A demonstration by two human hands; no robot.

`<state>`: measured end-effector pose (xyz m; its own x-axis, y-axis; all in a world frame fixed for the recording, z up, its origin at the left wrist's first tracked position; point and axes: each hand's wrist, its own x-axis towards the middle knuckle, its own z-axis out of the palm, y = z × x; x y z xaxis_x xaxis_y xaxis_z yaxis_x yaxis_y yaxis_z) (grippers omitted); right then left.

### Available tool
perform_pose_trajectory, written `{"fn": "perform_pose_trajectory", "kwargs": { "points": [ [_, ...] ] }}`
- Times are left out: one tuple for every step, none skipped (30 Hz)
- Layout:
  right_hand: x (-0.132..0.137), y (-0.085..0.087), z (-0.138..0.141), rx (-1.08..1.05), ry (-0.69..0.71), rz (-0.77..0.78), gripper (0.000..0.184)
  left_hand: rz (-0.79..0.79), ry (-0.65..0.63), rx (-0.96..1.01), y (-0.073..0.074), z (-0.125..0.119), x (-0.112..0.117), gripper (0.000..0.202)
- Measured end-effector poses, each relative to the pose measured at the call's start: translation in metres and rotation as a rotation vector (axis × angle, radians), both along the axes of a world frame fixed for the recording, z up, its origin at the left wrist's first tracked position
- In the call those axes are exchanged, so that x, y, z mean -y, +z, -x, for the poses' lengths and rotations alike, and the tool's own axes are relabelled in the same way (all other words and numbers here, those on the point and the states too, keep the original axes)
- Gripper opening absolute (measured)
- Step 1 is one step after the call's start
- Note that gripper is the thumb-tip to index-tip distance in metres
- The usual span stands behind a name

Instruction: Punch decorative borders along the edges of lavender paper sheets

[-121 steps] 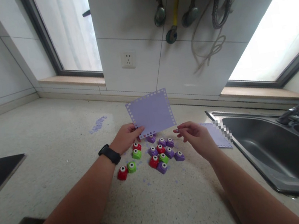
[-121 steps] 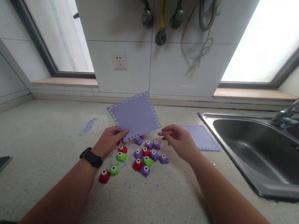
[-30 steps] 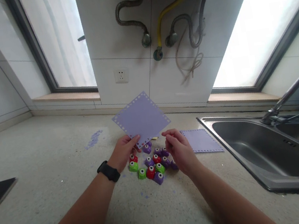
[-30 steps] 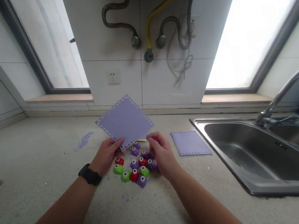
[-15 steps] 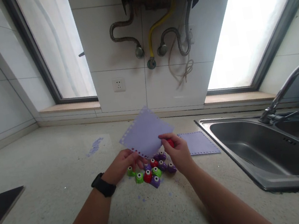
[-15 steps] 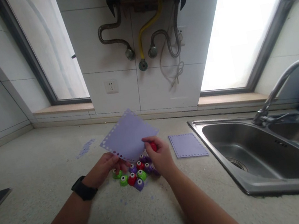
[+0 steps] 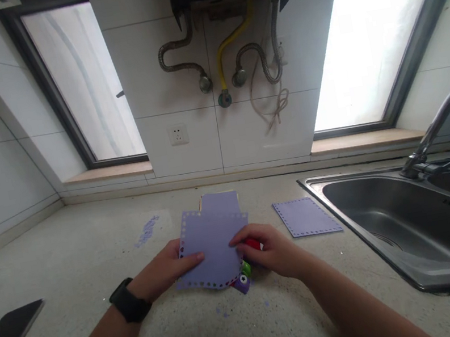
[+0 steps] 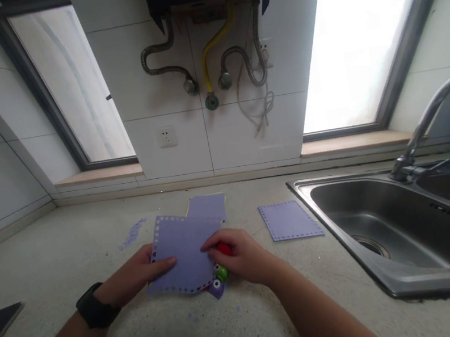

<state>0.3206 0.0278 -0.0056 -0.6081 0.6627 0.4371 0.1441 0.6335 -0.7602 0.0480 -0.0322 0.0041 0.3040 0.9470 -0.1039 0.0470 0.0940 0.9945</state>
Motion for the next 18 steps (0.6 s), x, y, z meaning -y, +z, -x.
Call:
{"fn": "perform_pose_trajectory", "kwargs": {
  "points": [
    [0.000,-0.001,0.000,-0.014,-0.011,0.020,0.028,0.001,0.026,0.003,-0.001,-0.001,-0.004,0.042],
    [-0.002,-0.003,-0.001,-0.058,-0.024,0.078,0.044,-0.006,0.053,-0.002,-0.001,0.000,-0.009,0.040],
    [-0.005,-0.004,-0.002,-0.157,-0.063,0.159,0.054,-0.018,0.083,-0.019,-0.002,0.000,-0.014,0.038],
    [-0.008,-0.004,-0.004,-0.239,-0.096,0.212,0.056,-0.038,0.114,-0.036,-0.002,0.002,-0.020,0.036],
    [-0.012,-0.004,-0.006,-0.289,-0.147,0.218,0.047,-0.079,0.139,-0.042,-0.002,0.003,-0.026,0.036],
    [-0.017,-0.003,-0.009,-0.310,-0.211,0.205,0.035,-0.119,0.165,-0.043,-0.004,0.005,-0.032,0.035],
    [-0.021,-0.002,-0.013,-0.312,-0.274,0.204,0.027,-0.156,0.211,-0.036,-0.005,0.007,-0.036,0.034],
    [-0.024,0.000,-0.016,-0.304,-0.324,0.220,0.025,-0.182,0.260,-0.020,-0.008,0.009,-0.040,0.033],
    [-0.027,0.002,-0.019,-0.305,-0.367,0.244,0.025,-0.194,0.303,-0.008,-0.011,0.011,-0.043,0.031],
    [-0.029,0.003,-0.021,-0.310,-0.398,0.277,0.026,-0.212,0.325,-0.033,-0.015,0.013,-0.044,0.029],
    [-0.031,0.004,-0.022,-0.321,-0.415,0.315,0.026,-0.250,0.342,-0.091,-0.019,0.015,-0.045,0.025],
    [-0.032,0.003,-0.023,-0.340,-0.416,0.355,0.027,-0.311,0.344,-0.159,-0.023,0.018,-0.046,0.023],
    [-0.033,0.002,-0.023,-0.366,-0.403,0.399,0.028,-0.375,0.353,-0.230,-0.027,0.021,-0.046,0.022],
    [-0.034,0.000,-0.022,-0.399,-0.382,0.448,0.030,-0.427,0.362,-0.287,-0.030,0.023,-0.046,0.022],
    [-0.035,-0.003,-0.021,-0.438,-0.354,0.506,0.032,-0.464,0.375,-0.325,-0.033,0.026,-0.047,0.022],
    [-0.036,-0.005,-0.020,-0.481,-0.325,0.565,0.032,-0.484,0.393,-0.344,-0.036,0.028,-0.047,0.022],
    [-0.036,-0.007,-0.019,-0.520,-0.301,0.620,0.032,-0.488,0.413,-0.350,-0.038,0.030,-0.048,0.022],
    [-0.036,-0.009,-0.018,-0.551,-0.282,0.668,0.031,-0.487,0.433,-0.347,-0.040,0.031,-0.048,0.022]
  ]
}}
